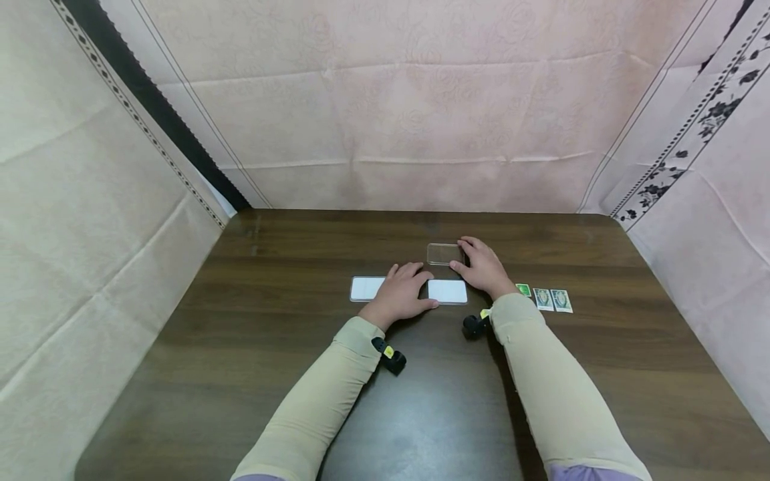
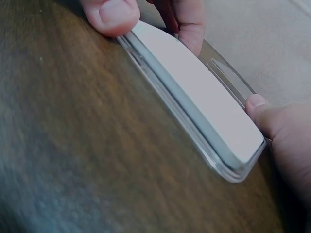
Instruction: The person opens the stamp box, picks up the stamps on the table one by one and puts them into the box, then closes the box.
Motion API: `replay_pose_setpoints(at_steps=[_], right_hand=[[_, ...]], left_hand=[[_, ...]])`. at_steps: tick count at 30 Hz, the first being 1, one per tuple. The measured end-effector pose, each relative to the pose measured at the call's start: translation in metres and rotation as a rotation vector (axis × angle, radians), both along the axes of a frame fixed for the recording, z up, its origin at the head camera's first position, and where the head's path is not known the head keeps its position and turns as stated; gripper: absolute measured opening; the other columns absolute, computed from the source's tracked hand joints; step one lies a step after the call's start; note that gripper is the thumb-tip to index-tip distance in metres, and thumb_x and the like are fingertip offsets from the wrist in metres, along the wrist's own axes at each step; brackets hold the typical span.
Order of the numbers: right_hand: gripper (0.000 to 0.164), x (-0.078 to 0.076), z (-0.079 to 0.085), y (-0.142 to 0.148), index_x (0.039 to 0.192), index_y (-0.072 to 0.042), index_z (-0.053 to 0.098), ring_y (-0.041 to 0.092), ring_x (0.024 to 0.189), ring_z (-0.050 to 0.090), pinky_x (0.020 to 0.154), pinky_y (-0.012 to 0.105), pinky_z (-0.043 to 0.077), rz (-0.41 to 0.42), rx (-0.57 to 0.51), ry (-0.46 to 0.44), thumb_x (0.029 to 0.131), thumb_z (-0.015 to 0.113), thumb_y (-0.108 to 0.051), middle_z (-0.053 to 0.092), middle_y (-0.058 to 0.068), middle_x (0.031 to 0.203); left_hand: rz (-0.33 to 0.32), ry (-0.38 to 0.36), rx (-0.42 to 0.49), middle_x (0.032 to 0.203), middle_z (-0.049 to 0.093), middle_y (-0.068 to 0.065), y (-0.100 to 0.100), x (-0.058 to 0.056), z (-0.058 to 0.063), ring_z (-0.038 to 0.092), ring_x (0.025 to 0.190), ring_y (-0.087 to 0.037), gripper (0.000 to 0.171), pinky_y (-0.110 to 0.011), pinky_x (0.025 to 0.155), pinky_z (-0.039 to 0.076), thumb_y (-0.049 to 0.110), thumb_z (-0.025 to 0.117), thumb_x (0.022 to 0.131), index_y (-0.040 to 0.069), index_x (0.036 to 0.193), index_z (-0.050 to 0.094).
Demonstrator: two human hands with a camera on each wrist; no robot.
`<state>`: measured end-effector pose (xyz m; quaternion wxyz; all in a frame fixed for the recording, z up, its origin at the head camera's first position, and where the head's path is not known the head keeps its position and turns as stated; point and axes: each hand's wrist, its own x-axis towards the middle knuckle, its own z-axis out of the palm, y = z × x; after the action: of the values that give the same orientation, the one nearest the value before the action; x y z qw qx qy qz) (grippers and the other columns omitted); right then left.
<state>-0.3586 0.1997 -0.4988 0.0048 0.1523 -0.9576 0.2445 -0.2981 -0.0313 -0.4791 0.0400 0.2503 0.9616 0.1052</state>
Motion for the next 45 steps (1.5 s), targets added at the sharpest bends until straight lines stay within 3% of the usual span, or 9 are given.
replay_pose_setpoints(at_steps=[23,28,33,36,39,45], right_hand=[[0.069,-0.003,-0.001,0.000,0.158,-0.002,0.029,0.040,0.149,0.024,0.120,0.058,0.015,0.010,0.012,-0.007,0.104,0.055,-0.037,0.028,0.023,0.161],[0.076,-0.003,-0.002,0.004,0.161,-0.005,0.019,0.041,0.150,0.021,0.120,0.059,0.016,0.002,-0.078,-0.037,0.104,0.051,-0.043,0.023,0.023,0.163],[0.076,0.004,-0.006,0.007,0.162,-0.011,0.016,0.038,0.150,0.024,0.119,0.058,0.020,-0.069,-0.290,-0.025,0.105,0.047,-0.048,0.026,0.020,0.162],[0.071,0.015,-0.006,0.006,0.161,-0.012,0.021,0.037,0.148,0.029,0.119,0.058,0.022,-0.111,-0.434,0.019,0.105,0.050,-0.044,0.033,0.019,0.159],[0.065,0.024,-0.005,0.002,0.159,-0.013,0.027,0.036,0.147,0.032,0.118,0.057,0.024,-0.133,-0.511,0.073,0.106,0.051,-0.040,0.038,0.017,0.156],[0.059,0.033,0.001,-0.011,0.156,-0.007,0.033,0.034,0.146,0.034,0.118,0.055,0.027,-0.085,-0.491,0.174,0.106,0.051,-0.032,0.041,0.016,0.155]], left_hand=[[-0.008,-0.001,0.001,0.158,0.040,-0.009,-0.001,-0.001,-0.003,0.033,0.148,-0.025,0.061,-0.053,0.121,0.021,0.057,0.063,0.094,0.023,0.143,0.054],[-0.006,-0.010,-0.002,0.159,0.040,-0.007,-0.002,-0.002,-0.003,0.032,0.148,-0.023,0.064,-0.052,0.122,0.019,0.060,0.063,0.093,0.024,0.144,0.053],[-0.007,-0.027,0.059,0.159,0.039,-0.003,-0.006,-0.005,-0.004,0.032,0.148,-0.021,0.077,-0.052,0.123,0.012,0.065,0.062,0.091,0.025,0.153,0.042],[-0.004,-0.026,0.161,0.160,0.039,0.000,-0.017,-0.008,-0.002,0.032,0.148,-0.019,0.084,-0.052,0.124,0.008,0.065,0.064,0.089,0.025,0.157,0.035],[-0.015,-0.005,0.257,0.159,0.040,-0.001,-0.038,-0.011,0.003,0.032,0.148,-0.019,0.086,-0.051,0.124,0.007,0.062,0.068,0.088,0.023,0.157,0.035],[-0.020,-0.044,0.408,0.158,0.041,-0.005,-0.096,-0.014,0.010,0.033,0.148,-0.022,0.090,-0.047,0.125,0.008,0.048,0.079,0.085,0.018,0.158,0.033]])
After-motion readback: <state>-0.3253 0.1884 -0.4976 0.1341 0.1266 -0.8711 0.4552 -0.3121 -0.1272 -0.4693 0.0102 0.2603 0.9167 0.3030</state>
